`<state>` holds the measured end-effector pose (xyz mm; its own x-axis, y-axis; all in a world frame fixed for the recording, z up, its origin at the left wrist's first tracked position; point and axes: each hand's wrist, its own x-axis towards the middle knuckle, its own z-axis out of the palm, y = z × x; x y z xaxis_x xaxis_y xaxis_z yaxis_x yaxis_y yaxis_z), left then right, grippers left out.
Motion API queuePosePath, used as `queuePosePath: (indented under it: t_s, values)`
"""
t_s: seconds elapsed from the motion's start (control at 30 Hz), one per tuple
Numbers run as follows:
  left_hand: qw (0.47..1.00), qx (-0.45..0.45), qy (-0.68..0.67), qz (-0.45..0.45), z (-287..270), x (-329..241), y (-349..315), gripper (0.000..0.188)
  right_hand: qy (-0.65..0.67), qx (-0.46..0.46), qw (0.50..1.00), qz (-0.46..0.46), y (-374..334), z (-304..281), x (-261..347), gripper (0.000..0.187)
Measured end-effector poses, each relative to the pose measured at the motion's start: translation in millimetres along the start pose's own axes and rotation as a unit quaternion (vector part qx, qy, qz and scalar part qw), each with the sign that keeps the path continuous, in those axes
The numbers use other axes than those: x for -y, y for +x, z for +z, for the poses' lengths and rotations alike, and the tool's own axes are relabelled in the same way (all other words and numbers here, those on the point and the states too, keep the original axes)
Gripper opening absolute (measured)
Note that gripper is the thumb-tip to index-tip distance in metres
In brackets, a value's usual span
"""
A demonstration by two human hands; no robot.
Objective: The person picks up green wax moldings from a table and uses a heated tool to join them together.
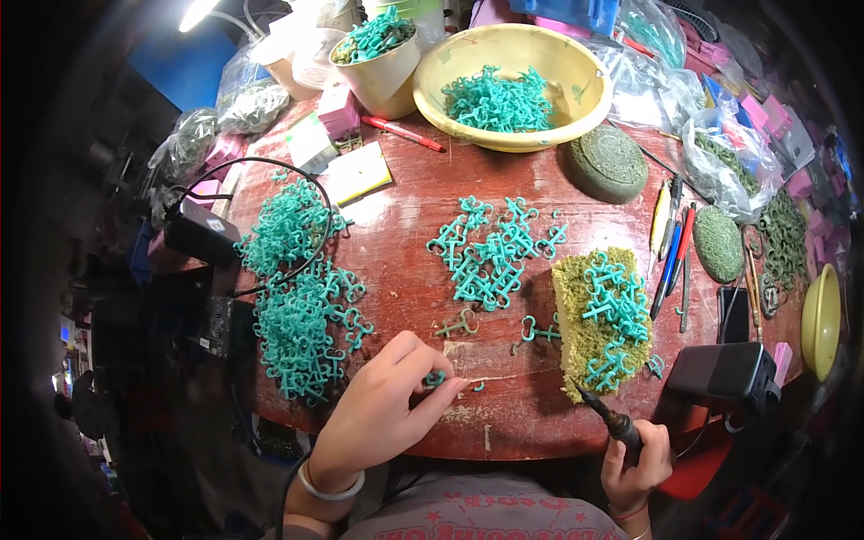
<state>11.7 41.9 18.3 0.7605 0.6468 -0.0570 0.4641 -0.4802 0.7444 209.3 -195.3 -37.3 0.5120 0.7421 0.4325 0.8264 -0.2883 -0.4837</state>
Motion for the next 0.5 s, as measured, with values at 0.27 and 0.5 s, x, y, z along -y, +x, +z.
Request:
queuePosePath:
  t_s: [0.27,0.5]
  values:
    - [0.972,-0.228,0.033,0.048,23,5,-2,0.025,-0.01,-0.004,1.0,-0.004,1,1,1,0.026]
    - [0.984,-0.171,0.054,0.017,31,3,-22,0.022,-0.017,0.003,1.0,-0.004,0,0,1,0.026]
